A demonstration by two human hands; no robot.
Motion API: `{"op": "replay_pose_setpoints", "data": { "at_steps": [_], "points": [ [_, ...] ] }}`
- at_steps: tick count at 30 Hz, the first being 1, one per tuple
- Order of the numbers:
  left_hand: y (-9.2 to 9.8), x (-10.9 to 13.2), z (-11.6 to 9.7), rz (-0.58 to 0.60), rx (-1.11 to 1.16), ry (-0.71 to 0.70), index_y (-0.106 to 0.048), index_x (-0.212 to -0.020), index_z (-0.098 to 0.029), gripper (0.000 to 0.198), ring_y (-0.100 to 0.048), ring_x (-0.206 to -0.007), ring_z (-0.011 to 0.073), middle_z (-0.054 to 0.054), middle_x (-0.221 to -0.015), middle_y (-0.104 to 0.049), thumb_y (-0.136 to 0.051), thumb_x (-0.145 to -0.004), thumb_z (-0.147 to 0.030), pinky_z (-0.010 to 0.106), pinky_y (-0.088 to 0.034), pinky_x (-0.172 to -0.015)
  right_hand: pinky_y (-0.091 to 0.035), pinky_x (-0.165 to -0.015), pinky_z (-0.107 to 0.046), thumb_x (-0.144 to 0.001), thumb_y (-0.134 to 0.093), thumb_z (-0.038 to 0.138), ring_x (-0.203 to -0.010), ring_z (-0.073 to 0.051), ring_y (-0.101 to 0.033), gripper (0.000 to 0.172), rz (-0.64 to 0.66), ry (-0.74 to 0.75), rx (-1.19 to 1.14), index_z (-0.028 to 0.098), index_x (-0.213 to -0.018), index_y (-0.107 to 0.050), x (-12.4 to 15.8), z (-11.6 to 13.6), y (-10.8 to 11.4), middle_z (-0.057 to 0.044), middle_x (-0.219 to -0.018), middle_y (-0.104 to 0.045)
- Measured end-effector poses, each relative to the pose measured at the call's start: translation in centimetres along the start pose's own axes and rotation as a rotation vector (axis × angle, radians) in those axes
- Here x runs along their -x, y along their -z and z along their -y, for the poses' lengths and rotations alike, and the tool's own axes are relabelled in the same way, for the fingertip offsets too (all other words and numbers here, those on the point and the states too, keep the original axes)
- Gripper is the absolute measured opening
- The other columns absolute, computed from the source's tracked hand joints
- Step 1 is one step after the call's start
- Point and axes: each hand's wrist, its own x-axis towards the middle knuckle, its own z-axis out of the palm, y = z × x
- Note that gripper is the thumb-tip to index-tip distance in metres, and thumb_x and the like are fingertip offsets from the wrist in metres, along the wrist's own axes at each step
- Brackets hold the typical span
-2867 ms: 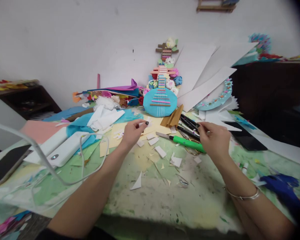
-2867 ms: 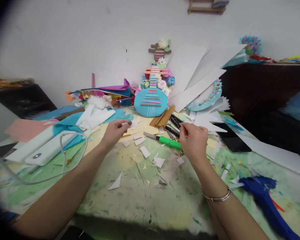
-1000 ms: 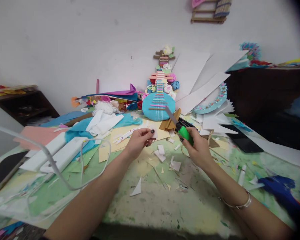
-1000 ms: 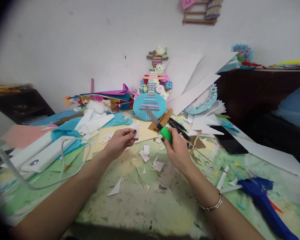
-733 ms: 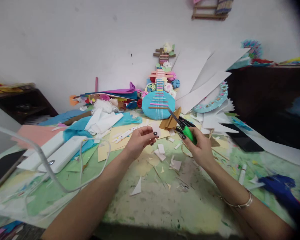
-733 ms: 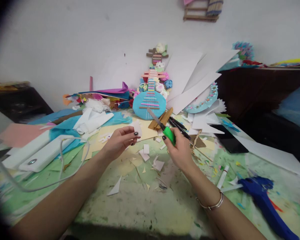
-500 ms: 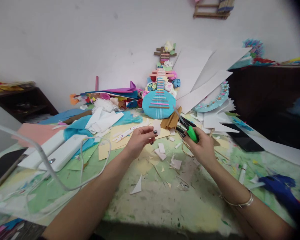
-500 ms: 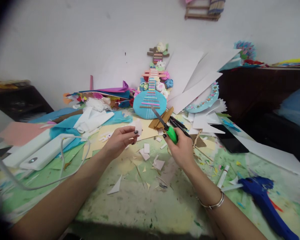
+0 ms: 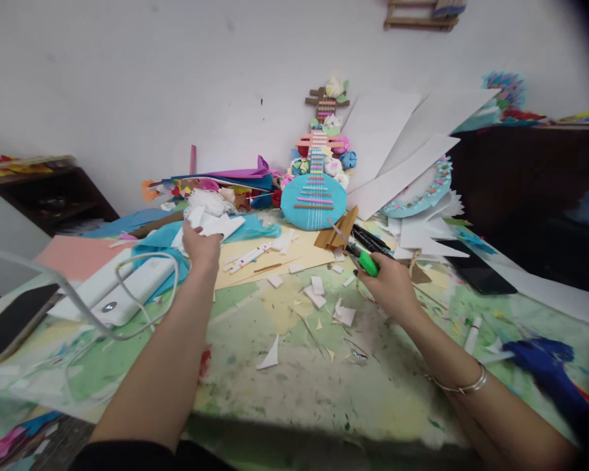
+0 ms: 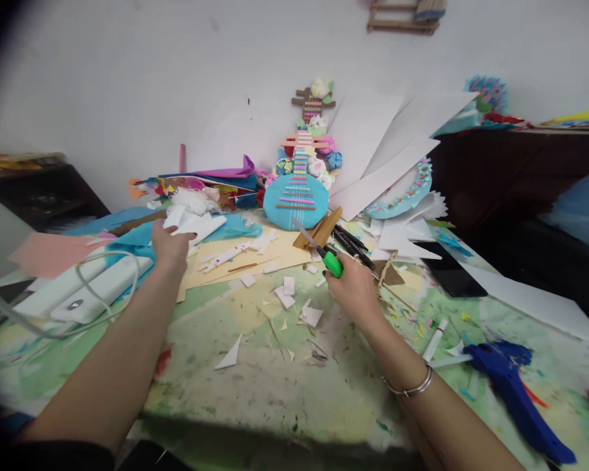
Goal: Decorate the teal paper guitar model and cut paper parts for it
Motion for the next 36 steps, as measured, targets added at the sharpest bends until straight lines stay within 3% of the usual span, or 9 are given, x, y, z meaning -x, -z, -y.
{"op": "replay_pose_setpoints", "data": {
  "at_steps": [2,5,7,10,13,16,22,26,36],
  "points": [
    [-1.0,2.3,-1.2,0.16,0.007,-0.098,-0.061,-0.103,-0.016,0.045,-0.061,-0.092,0.0224,0.008,-0.103,-0.064,-0.066,-0.059,-0.013,0.035,-0.051,-0.077,-0.028,-0.056,-0.026,-0.076,-0.055,0.029,-0.074,-0.023,-0.059,0.025,0.043,-0.033,0.073,0.02,-0.098,-0.06,0.0,0.0,-0.1,-0.006,-0.082,-0.067],
    [-2.6,6.9,-3.5,0.662,0.042,-0.423,-0.068,-0.091,-0.018,0.023,-0.062,-0.093,0.0218,0.008,-0.102,-0.067,-0.062,-0.069,-0.02,0.033,-0.052,-0.073,-0.031,-0.057,-0.027,-0.08,-0.051,0.029,-0.078,-0.025,-0.061,0.031,0.083,-0.071,0.167,0.017,-0.108,-0.054,-0.3,-0.5,-0.2,-0.009,-0.088,-0.067],
    [-3.3,9.2,-4.4,0.887,0.029,-0.631,-0.069,-0.09,-0.02,0.022,-0.061,-0.098,0.0204,0.006,-0.103,-0.068,-0.057,-0.072,-0.015,0.035,-0.05,-0.084,-0.033,-0.058,-0.028,-0.082,-0.048,0.027,-0.081,-0.026,-0.061,0.032,0.095,-0.092,0.22,0.014,-0.111,-0.051,-0.7,-1.2,-0.3,-0.012,-0.092,-0.066],
    [-3.6,9.8,-4.1,0.844,-0.108,-0.713,-0.07,-0.086,-0.019,0.03,-0.062,-0.097,0.0207,0.006,-0.097,-0.071,-0.049,-0.071,-0.003,0.038,-0.047,-0.091,-0.035,-0.062,-0.029,-0.084,-0.044,0.023,-0.085,-0.028,-0.062,0.028,0.098,-0.102,0.3,0.012,-0.109,-0.05,-1.3,-2.2,-0.4,-0.015,-0.096,-0.065],
    [-3.5,8.1,-2.8,0.695,-0.24,-0.58,-0.071,-0.084,-0.018,0.032,-0.064,-0.094,0.0218,0.006,-0.095,-0.072,-0.046,-0.071,-0.002,0.037,-0.048,-0.087,-0.037,-0.065,-0.031,-0.084,-0.043,0.02,-0.087,-0.03,-0.063,0.026,0.12,-0.114,0.359,0.011,-0.107,-0.051,-1.6,-2.8,-0.5,-0.016,-0.094,-0.066],
    [-3.4,6.8,-1.8,0.651,-0.291,-0.522,-0.072,-0.082,-0.019,0.026,-0.065,-0.089,0.0218,0.005,-0.092,-0.073,-0.051,-0.073,-0.007,0.035,-0.049,-0.084,-0.039,-0.069,-0.032,-0.084,-0.044,0.018,-0.09,-0.03,-0.063,0.028,0.147,-0.11,0.371,0.012,-0.11,-0.051,-1.7,-3.1,-0.9,-0.016,-0.094,-0.066],
    [-4.6,9.5,-2.1,0.784,-0.344,-0.765,-0.073,-0.086,-0.019,0.018,-0.059,-0.093,0.023,0.008,-0.095,-0.071,-0.058,-0.08,-0.027,0.038,-0.045,-0.085,-0.039,-0.074,-0.033,-0.082,-0.046,0.016,-0.094,-0.031,-0.062,0.033,0.154,-0.082,0.397,0.01,-0.114,-0.051,-1.6,-3.2,-1.5,-0.017,-0.099,-0.066],
    [-5.3,11.3,-2.6,0.875,-0.476,-0.948,-0.072,-0.075,-0.017,0.023,-0.055,-0.093,0.0254,0.011,-0.088,-0.071,-0.053,-0.084,-0.025,0.043,-0.04,-0.085,-0.039,-0.074,-0.033,-0.083,-0.043,0.014,-0.094,-0.03,-0.062,0.032,0.164,-0.067,0.384,0.009,-0.114,-0.052,-1.6,-3.1,-1.4,-0.017,-0.097,-0.066],
    [-5.4,12.0,-3.1,0.882,-0.483,-0.883,-0.063,-0.077,-0.014,0.02,-0.06,-0.086,0.0238,0.013,-0.085,-0.069,-0.047,-0.087,-0.018,0.04,-0.038,-0.082,-0.038,-0.069,-0.03,-0.085,-0.044,0.016,-0.09,-0.029,-0.063,0.029,0.104,-0.031,0.344,0.009,-0.113,-0.051,-1.5,-2.8,-0.9,-0.017,-0.096,-0.066]
  ]
}}
